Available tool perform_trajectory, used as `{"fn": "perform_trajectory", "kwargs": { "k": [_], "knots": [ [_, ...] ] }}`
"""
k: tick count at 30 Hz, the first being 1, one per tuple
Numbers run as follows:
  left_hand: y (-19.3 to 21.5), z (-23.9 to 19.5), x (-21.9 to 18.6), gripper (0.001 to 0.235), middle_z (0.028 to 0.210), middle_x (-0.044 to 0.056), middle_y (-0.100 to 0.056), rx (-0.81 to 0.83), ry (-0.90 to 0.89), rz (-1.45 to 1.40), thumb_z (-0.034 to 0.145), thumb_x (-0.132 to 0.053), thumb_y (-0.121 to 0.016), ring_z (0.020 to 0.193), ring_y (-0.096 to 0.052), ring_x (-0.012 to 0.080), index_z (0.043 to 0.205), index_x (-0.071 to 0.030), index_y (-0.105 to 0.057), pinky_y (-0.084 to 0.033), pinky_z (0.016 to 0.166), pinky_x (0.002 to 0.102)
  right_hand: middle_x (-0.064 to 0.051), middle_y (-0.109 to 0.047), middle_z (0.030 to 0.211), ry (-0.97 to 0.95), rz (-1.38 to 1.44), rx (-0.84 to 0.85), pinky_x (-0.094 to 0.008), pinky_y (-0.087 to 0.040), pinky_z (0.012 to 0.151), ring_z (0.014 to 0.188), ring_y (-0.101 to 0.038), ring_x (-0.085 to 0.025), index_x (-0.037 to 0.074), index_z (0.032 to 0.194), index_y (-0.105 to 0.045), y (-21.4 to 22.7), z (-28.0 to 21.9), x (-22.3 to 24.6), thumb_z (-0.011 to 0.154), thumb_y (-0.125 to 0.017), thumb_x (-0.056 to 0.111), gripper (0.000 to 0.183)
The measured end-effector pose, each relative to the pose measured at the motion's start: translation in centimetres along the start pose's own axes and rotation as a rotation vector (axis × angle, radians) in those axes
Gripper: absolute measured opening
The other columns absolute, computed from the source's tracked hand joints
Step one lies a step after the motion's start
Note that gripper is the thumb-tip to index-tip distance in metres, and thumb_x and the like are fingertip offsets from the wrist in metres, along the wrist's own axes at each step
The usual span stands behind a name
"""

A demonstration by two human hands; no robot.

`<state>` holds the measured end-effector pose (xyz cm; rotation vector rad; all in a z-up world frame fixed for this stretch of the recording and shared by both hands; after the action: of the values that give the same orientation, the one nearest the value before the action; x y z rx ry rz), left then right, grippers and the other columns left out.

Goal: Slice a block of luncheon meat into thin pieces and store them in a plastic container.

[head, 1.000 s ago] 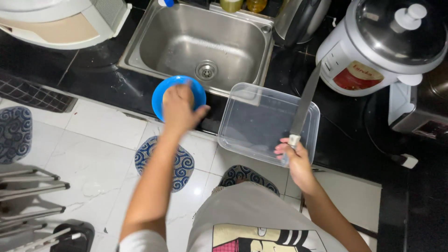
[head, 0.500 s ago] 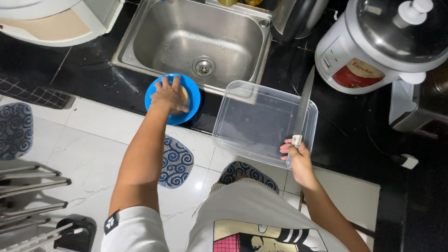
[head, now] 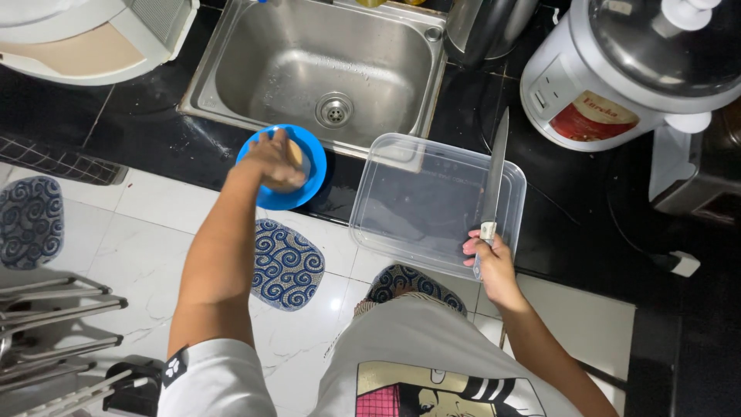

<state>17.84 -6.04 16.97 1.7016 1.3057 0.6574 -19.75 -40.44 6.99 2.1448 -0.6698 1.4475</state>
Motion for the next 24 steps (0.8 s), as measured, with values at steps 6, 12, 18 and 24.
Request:
{"fn": "perform_trajectory", "kwargs": {
  "k": [6,12,18,24],
  "knots": [
    [4.9,-6.9,-1.3,0.099,0.139,0.037,-0.051,0.058,-0.059,-0.445,0.065,-0.049,-0.084,0.133,-0.05,0.0524,0.141,0.0,-0.042,-0.043,0.11,0.058,-0.02,-0.069,0.087,-0.008,0.016,-0.01,-0.035,-0.062,0.061,0.08,-0.066,-0.023,-0.004,0.117,-0.062,0.1,0.0,-0.1,0.095,-0.054,0.008,0.027],
    [4.4,-6.2,-3.3,0.087,0.114,0.032,-0.06,-0.1,-0.275,-0.903,0.065,-0.028,-0.089,0.11,-0.06,0.047,0.133,0.006,-0.047,-0.05,0.088,0.052,-0.022,-0.068,0.087,-0.018,0.039,0.002,-0.036,-0.062,0.06,0.076,-0.067,-0.026,-0.006,0.119,-0.062,0.4,0.1,-0.2,0.096,-0.054,0.008,0.028],
    [1.1,-7.1,-17.4,0.101,0.125,0.022,-0.062,-0.349,-0.68,-0.395,0.046,-0.042,-0.093,0.123,-0.056,0.0432,0.135,-0.009,-0.059,-0.041,0.105,0.054,-0.017,-0.064,0.076,0.072,0.138,0.035,-0.027,-0.054,0.041,0.05,-0.059,-0.02,-0.002,0.125,-0.058,0.8,-0.5,0.9,0.096,-0.051,0.007,0.031],
    [-4.3,-8.1,-28.1,0.102,0.137,0.02,-0.047,-0.047,-0.707,0.182,0.054,-0.042,-0.091,0.129,-0.046,0.0428,0.141,-0.017,-0.044,-0.043,0.097,0.064,-0.017,-0.059,0.068,0.079,0.317,0.089,-0.027,-0.048,0.033,0.039,-0.056,-0.02,0.01,0.121,-0.041,1.7,-2.6,2.8,0.109,-0.043,0.02,0.016]
  ]
}}
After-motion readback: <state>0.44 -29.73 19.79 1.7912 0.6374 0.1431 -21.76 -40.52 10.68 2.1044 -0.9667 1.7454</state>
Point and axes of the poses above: each hand's wrist, its own z-axis towards the middle knuckle, its own y-axis out of the back of the hand, x = y × z, the point moved 4 cm from there along z, towards the middle knuckle
